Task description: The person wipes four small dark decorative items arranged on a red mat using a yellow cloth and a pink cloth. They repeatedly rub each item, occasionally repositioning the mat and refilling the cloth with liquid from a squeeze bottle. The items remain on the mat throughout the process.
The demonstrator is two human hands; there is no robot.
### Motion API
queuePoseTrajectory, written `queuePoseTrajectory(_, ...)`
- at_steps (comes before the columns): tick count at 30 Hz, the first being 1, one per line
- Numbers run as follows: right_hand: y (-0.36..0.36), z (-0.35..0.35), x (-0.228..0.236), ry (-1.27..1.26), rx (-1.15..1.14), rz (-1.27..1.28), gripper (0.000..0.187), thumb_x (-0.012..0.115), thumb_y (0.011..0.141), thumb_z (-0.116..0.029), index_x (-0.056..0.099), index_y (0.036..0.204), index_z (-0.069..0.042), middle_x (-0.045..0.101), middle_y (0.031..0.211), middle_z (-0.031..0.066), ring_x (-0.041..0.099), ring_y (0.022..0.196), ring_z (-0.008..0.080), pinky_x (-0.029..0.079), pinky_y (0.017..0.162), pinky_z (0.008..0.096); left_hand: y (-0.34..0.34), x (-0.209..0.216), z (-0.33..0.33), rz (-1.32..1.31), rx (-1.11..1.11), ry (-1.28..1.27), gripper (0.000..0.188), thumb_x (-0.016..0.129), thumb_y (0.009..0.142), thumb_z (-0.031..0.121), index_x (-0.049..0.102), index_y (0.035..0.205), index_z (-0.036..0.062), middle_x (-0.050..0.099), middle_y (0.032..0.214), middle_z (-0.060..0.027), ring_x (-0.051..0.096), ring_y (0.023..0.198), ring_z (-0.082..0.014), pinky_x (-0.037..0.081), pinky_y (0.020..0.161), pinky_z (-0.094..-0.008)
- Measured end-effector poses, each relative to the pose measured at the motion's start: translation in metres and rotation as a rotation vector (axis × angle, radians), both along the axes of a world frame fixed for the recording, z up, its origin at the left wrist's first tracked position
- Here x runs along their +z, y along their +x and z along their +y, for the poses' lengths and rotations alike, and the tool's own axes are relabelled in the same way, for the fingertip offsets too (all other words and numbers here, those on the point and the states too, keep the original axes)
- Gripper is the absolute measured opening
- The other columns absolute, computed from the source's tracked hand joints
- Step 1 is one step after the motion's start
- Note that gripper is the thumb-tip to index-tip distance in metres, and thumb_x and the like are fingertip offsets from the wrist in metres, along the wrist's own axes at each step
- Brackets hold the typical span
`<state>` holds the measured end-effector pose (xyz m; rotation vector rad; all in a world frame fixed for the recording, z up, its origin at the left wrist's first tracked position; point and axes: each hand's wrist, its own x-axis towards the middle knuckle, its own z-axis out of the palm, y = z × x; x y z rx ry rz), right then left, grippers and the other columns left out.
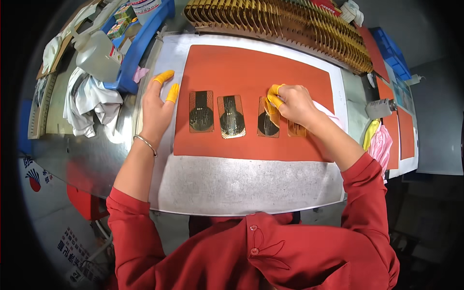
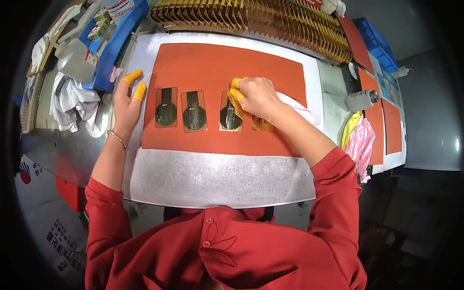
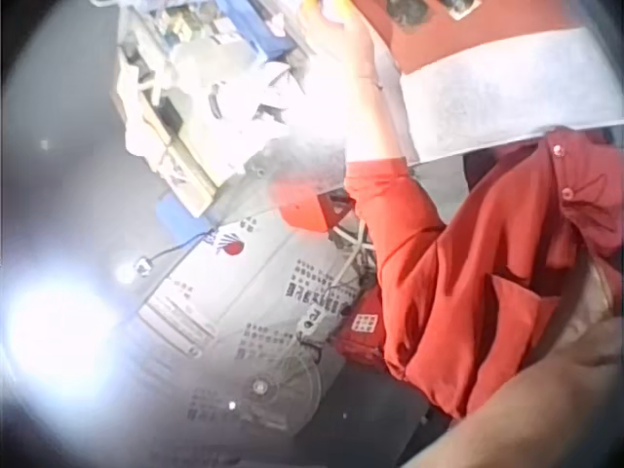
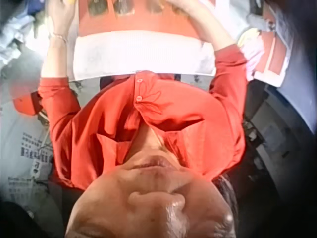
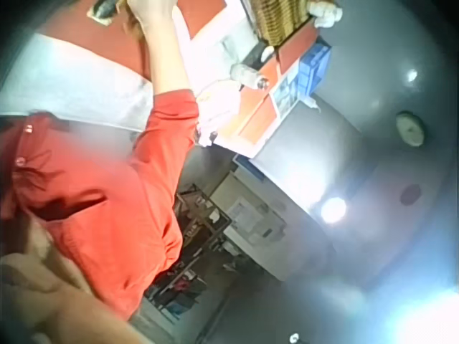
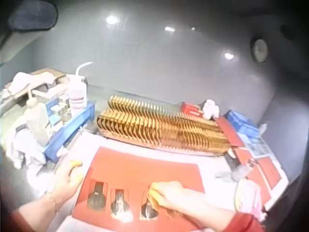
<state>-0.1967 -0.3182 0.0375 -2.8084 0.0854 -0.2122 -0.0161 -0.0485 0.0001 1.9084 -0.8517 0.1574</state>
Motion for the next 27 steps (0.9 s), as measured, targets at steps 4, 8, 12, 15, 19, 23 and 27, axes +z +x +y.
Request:
queuePoseTrajectory(4,-0.019,0.016,-0.014,-0.072,0.146,-0.027,0.011,0.062,0.075,-0.016,0.062,0.079,-0.006,0.058,0.064,0.0136,0.058,0.058,0.0325,0.047,0.053,0.0404,0.002,-0.002,0.002,0.017,-0.007,-0.026,0.027,0.058,0.081,0.003,0.057,0.107,-0.0035,0.059,0.106,-0.015,0.057,0.102,-0.0264,0.042,0.091,-0.0326)
queuePoseTrajectory(8,-0.056,0.048,-0.004,-0.012,0.225,0.045,0.01,0.064,0.072,-0.015,0.063,0.078,-0.007,0.057,0.063,0.0133,0.058,0.056,0.0298,0.046,0.051,0.0403,0.001,-0.004,0.003,-0.031,-0.025,-0.029,0.027,0.058,0.081,0.003,0.057,0.107,-0.0031,0.059,0.105,-0.0151,0.058,0.1,-0.0271,0.043,0.088,-0.0331)
queuePoseTrajectory(12,-0.012,0.014,-0.006,-0.027,-0.038,0.023,0.013,0.063,0.074,-0.017,0.063,0.08,-0.005,0.058,0.064,0.0161,0.058,0.058,0.0327,0.047,0.053,0.0416,0.001,0.001,0.001,-0.055,-0.011,0.005,0.026,0.059,0.081,0.004,0.057,0.106,-0.0019,0.059,0.105,-0.0148,0.057,0.102,-0.0267,0.043,0.089,-0.0329)
queuePoseTrajectory(15,-0.014,0.015,-0.002,-0.018,-0.045,0.051,0.014,0.062,0.076,-0.018,0.064,0.082,-0.006,0.059,0.066,0.0161,0.059,0.059,0.0327,0.047,0.054,0.0415,0.004,-0.004,0.002,-0.016,-0.002,-0.03,0.027,0.06,0.081,0.005,0.057,0.107,-0.0019,0.059,0.105,-0.015,0.057,0.102,-0.0272,0.043,0.089,-0.0332)
queuePoseTrajectory(19,-0.047,0.046,-0.003,-0.021,0.147,0.091,0.013,0.063,0.074,-0.017,0.064,0.082,-0.007,0.06,0.068,0.0137,0.06,0.063,0.0304,0.047,0.055,0.0404,0.005,-0.008,0.005,-0.028,0.009,-0.017,0.028,0.06,0.081,0.006,0.057,0.108,-0.0017,0.06,0.106,-0.0147,0.057,0.102,-0.027,0.043,0.089,-0.0333)
queuePoseTrajectory(23,-0.014,0.016,-0.006,-0.026,-0.083,0.042,0.011,0.06,0.078,-0.018,0.063,0.081,-0.007,0.06,0.066,0.0146,0.06,0.061,0.0304,0.047,0.055,0.0398,0.004,-0.003,0.0,-0.022,-0.014,-0.003,0.028,0.06,0.082,0.006,0.057,0.108,-0.0017,0.06,0.106,-0.0151,0.057,0.102,-0.0269,0.043,0.09,-0.0333)
queuePoseTrajectory(27,-0.036,0.023,-0.018,-0.1,0.13,-0.039,0.01,0.06,0.079,-0.016,0.062,0.08,-0.006,0.059,0.064,0.015,0.059,0.058,0.0313,0.047,0.054,0.0401,0.005,-0.006,0.004,-0.025,0.016,-0.023,0.027,0.059,0.082,0.006,0.057,0.108,-0.0019,0.059,0.106,-0.0156,0.057,0.102,-0.0271,0.043,0.09,-0.0332)
